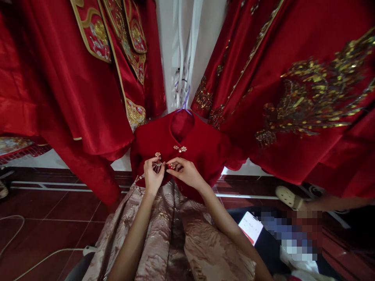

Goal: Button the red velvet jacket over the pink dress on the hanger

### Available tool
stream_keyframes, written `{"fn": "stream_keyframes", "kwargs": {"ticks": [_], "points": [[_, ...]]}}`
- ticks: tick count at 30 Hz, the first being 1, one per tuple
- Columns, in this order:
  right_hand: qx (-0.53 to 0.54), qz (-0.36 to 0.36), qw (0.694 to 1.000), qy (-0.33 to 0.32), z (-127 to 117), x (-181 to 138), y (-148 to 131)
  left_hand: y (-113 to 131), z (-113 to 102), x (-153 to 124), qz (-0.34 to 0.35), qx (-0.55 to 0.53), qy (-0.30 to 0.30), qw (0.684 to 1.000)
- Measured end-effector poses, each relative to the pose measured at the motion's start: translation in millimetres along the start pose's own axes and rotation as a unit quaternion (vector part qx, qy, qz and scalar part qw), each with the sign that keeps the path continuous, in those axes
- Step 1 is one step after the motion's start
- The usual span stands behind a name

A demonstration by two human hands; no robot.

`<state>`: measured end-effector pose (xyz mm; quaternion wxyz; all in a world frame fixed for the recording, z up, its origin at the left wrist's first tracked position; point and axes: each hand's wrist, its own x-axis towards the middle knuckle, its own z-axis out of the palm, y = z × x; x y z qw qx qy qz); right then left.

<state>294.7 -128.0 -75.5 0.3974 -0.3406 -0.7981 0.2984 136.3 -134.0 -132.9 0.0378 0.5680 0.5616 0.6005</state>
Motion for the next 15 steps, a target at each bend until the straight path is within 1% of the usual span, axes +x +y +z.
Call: {"fn": "stream_keyframes", "kwargs": {"ticks": [1,3,6,9,12,15], "points": [[-0.005,0.0,1.0,0.0,0.4,1.9,2.7,0.9,1.7,2.1,-0.013,-0.005,0.007,1.0],[-0.006,-0.004,1.0,-0.007,0.6,5.6,6.0,3.2,5.7,7.0,-0.044,-0.013,0.041,0.998],[0.024,0.009,1.0,0.002,2.7,10.2,8.3,7.1,10.8,12.5,-0.074,-0.029,0.087,0.993],[0.079,0.042,0.996,0.027,9.8,12.9,12.2,10.7,12.3,12.0,-0.067,-0.038,0.071,0.994],[0.133,0.054,0.988,0.05,18.6,14.5,19.4,12.7,11.3,7.8,-0.07,-0.06,0.052,0.994],[0.142,0.056,0.984,0.088,24.1,16.8,25.8,11.7,10.1,5.9,-0.058,-0.086,0.037,0.994]]}}
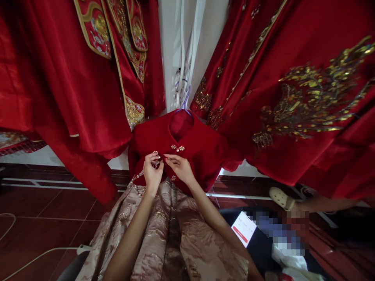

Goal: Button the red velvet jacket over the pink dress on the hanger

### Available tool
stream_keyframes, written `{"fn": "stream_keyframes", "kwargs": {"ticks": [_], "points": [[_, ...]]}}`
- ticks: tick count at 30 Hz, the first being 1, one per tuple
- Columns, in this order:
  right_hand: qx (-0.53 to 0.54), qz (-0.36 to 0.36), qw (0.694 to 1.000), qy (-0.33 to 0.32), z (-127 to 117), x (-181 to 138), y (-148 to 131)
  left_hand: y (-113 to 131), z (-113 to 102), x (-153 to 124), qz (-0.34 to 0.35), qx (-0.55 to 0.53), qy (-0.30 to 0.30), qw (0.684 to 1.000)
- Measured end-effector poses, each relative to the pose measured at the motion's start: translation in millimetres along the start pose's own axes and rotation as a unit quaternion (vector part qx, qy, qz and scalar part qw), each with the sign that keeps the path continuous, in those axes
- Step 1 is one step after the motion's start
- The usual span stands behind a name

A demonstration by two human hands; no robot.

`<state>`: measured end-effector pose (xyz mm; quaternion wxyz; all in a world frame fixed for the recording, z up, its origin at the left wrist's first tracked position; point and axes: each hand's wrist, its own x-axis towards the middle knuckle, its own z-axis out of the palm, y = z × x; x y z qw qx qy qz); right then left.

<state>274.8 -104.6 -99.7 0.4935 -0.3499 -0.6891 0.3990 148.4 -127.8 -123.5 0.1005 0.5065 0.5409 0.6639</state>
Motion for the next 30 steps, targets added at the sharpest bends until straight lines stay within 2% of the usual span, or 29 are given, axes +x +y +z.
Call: {"fn": "stream_keyframes", "kwargs": {"ticks": [5,11,19,25,30], "points": [[-0.025,-0.015,0.998,0.052,1.6,7.8,-2.5,-5.3,1.6,4.5,-0.018,-0.042,-0.04,0.998],[-0.05,-0.037,0.996,0.063,10.6,14.3,-12.7,-2.8,0.9,7.6,-0.057,-0.095,-0.035,0.993],[-0.13,-0.079,0.985,0.079,20.8,9.4,-7.4,2.6,-7.7,6.6,0.024,0.037,0.001,0.999],[-0.131,-0.089,0.983,0.092,19.9,11.4,-2.4,1.5,-12.7,10.7,0.029,0.044,-0.024,0.998],[-0.13,-0.088,0.982,0.102,20.1,13.5,-1.2,4.5,-22.1,19.5,0.082,0.102,-0.061,0.989]]}}
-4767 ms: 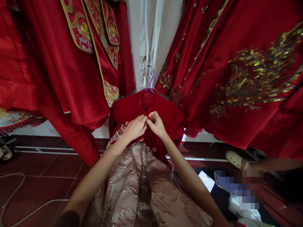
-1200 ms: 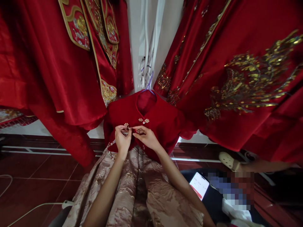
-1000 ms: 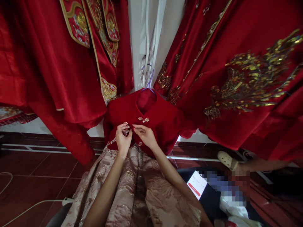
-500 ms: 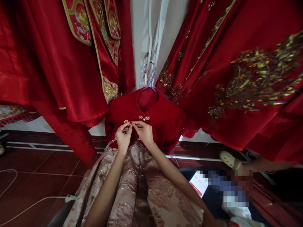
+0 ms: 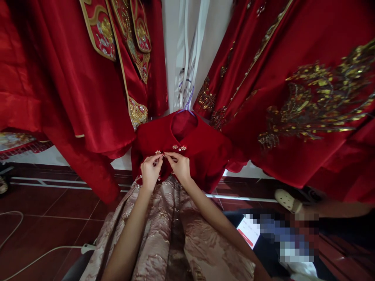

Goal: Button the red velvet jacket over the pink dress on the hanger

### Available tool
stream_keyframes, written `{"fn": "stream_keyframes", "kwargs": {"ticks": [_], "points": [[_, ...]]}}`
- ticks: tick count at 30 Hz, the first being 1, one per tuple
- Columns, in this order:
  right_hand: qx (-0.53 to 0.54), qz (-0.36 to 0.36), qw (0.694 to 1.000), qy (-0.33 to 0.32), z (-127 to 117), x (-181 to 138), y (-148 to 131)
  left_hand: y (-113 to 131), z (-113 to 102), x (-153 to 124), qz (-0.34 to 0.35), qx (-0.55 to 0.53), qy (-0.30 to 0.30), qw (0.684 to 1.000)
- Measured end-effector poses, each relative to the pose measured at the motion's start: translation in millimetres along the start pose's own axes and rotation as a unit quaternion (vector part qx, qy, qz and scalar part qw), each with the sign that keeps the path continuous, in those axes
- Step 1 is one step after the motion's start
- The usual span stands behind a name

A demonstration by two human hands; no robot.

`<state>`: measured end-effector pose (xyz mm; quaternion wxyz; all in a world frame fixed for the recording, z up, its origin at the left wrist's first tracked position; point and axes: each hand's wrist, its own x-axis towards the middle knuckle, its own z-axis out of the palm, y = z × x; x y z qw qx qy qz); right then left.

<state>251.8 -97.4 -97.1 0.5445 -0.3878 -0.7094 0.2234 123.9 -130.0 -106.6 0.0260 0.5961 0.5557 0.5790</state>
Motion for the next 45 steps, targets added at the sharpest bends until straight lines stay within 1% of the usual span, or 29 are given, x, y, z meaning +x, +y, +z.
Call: {"fn": "stream_keyframes", "kwargs": {"ticks": [4,7,9,11,13,15,18,19,21,23,25,28,31,33,36,40,43,45], "points": [[-0.004,-0.008,1.0,0.007,0.1,-0.5,0.2,-0.3,-7.8,6.7,0.041,0.043,-0.036,0.998],[0.006,-0.011,1.0,0.007,1.3,0.1,-0.8,-2.0,-12.7,13.4,0.079,0.056,-0.062,0.993],[0.013,-0.005,1.0,0.002,1.6,1.0,-2.5,-4.1,-14.2,16.6,0.091,0.04,-0.079,0.992],[0.028,0.006,0.999,-0.029,-1.3,0.5,-4.9,-6.6,-12.7,14.8,0.078,0.001,-0.082,0.994],[0.051,0.02,0.995,-0.08,-10.0,-3.1,-7.2,-8.9,-7.0,4.4,0.042,-0.037,-0.053,0.997],[0.062,0.036,0.99,-0.124,-24.8,-10.6,-7.8,-10.4,2.3,-15.4,0.005,-0.039,-0.003,0.999],[0.035,0.067,0.986,-0.148,-51.6,-26.7,-3.6,-10.4,18.8,-53.9,-0.042,0.041,0.051,0.997],[0.022,0.081,0.985,-0.153,-59.3,-32.0,-0.9,-9.8,23.6,-65.8,-0.065,0.073,0.056,0.994],[-0.004,0.113,0.98,-0.162,-69.4,-41.0,5.4,-7.8,30.7,-84.3,-0.107,0.123,0.037,0.986],[-0.031,0.131,0.976,-0.171,-71.3,-47.3,11.6,-5.6,33.8,-94.7,-0.126,0.148,0.007,0.981],[-0.055,0.129,0.974,-0.18,-66.5,-51.5,17.1,-4.3,33.0,-99.1,-0.127,0.161,-0.007,0.979],[-0.092,0.113,0.97,-0.195,-54.8,-57.1,25.1,-6.1,26.3,-101.5,-0.119,0.185,-0.012,0.975],[-0.133,0.092,0.965,-0.205,-46.6,-62.4,33.9,-13.4,15.1,-101.9,-0.125,0.231,-0.013,0.965],[-0.151,0.075,0.964,-0.206,-44.3,-64.9,39.6,-19.8,6.3,-99.6,-0.136,0.267,0.001,0.954],[-0.154,0.071,0.966,-0.194,-43.5,-66.2,45.9,-28.8,-8.5,-91.0,-0.155,0.297,0.044,0.941],[-0.135,0.071,0.971,-0.182,-43.5,-65.2,47.7,-37.0,-33.8,-72.1,-0.187,0.281,0.106,0.935],[-0.118,0.066,0.975,-0.175,-44.1,-64.2,44.7,-40.1,-52.6,-60.5,-0.193,0.257,0.122,0.939],[-0.112,0.072,0.976,-0.172,-44.8,-63.6,41.3,-41.3,-58.0,-58.4,-0.173,0.234,0.12,0.949]]}}
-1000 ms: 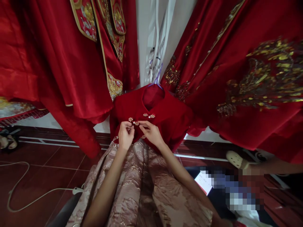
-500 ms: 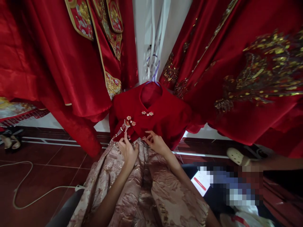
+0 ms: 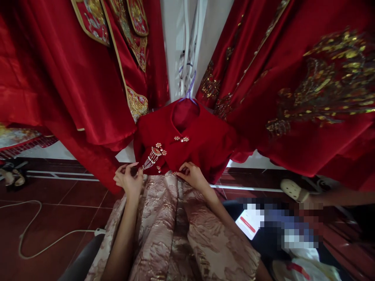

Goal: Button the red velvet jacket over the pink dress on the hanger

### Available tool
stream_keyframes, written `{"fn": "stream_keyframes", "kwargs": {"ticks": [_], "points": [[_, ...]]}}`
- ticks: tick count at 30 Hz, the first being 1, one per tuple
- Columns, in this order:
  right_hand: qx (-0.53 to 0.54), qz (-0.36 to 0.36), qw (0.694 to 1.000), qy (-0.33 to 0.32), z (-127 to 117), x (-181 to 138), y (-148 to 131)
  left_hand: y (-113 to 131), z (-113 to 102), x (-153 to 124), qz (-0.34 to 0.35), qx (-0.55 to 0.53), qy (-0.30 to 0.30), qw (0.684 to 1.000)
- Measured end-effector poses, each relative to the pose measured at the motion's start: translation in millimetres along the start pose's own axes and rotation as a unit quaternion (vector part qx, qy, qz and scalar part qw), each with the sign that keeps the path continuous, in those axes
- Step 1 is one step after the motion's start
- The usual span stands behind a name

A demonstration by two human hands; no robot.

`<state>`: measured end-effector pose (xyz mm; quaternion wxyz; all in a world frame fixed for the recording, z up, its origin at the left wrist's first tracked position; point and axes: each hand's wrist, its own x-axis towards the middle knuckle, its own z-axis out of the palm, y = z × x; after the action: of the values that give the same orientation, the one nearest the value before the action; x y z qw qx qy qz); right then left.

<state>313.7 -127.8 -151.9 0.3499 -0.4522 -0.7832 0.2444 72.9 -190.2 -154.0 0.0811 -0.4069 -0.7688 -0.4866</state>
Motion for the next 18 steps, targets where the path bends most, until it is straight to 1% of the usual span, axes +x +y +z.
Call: {"fn": "stream_keyframes", "kwargs": {"ticks": [1,2,5,6,7,10,12,15,16,18], "points": [[0.003,0.004,1.0,0.001,-1.1,-0.2,-1.8,-0.2,0.7,-1.0,0.019,-0.027,-0.016,0.999],[0.006,0.008,1.0,0.003,-2.5,-0.3,-3.7,0.4,3.4,-4.0,0.043,-0.064,-0.047,0.996],[0.004,0.017,1.0,0.025,-9.9,-0.7,-9.6,8.1,21.4,-21.0,0.104,-0.178,-0.163,0.965],[0.0,0.019,0.999,0.038,-13.8,-0.7,-11.7,12.2,29.0,-27.7,0.111,-0.195,-0.179,0.958],[-0.005,0.019,0.998,0.051,-18.3,-0.8,-13.9,16.7,36.5,-34.0,0.112,-0.195,-0.177,0.958],[-0.011,0.022,0.996,0.086,-33.0,-1.2,-20.5,27.7,54.8,-46.6,0.107,-0.16,-0.143,0.971],[-0.003,0.036,0.994,0.1,-40.4,-1.6,-24.3,30.2,61.4,-49.0,0.1,-0.144,-0.152,0.973],[0.045,0.069,0.992,0.096,-43.9,-1.9,-26.8,27.5,62.0,-46.5,0.089,-0.139,-0.187,0.968],[0.074,0.08,0.99,0.086,-43.6,-2.0,-26.7,26.6,59.5,-44.8,0.085,-0.139,-0.187,0.969],[0.132,0.103,0.983,0.069,-42.7,-2.0,-26.1,28.2,50.8,-41.1,0.082,-0.146,-0.168,0.972]]}}
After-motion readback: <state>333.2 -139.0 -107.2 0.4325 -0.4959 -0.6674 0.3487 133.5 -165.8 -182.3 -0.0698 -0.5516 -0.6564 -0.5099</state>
